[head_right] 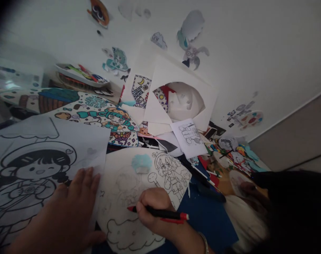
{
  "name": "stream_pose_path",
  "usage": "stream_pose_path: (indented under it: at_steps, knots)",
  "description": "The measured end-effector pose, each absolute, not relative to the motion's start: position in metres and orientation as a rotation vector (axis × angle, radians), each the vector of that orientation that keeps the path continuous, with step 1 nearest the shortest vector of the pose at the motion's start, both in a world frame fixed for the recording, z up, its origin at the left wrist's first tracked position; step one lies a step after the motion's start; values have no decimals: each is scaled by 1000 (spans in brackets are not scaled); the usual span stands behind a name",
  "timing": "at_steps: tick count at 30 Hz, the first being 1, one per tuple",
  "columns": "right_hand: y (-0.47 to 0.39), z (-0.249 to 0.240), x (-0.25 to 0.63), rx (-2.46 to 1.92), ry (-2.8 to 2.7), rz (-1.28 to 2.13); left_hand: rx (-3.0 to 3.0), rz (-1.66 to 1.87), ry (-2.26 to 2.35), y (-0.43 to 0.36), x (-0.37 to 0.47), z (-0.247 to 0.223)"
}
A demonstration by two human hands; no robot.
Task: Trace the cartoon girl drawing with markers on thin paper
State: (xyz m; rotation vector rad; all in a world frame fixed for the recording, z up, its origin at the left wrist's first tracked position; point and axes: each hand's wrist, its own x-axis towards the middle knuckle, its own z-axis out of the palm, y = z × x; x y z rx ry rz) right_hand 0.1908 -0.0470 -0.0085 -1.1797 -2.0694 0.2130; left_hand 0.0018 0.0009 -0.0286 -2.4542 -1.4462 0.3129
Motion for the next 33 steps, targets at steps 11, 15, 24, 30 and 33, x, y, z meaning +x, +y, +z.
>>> stream_pose_path:
  at_steps: [11,15,24,30,33]
  knots:
    - [-46,-10,192,-1220,-2068,141,-2445,363,-1425,-1,1,-30]
    - [-46,-11,191,-1184,-2065,148,-2449,232,-1395,-3,-1,-22]
    - [-46,-12,189,-1128,-2090,174,-2431,-51,-1318,-7,-7,-11]
    - [-48,-10,200,-1189,-1858,259,-2578,-47,-1312,3,-8,-24]
    - [-50,-8,212,-1197,-1451,129,-2478,-120,-1342,-1,-7,-15]
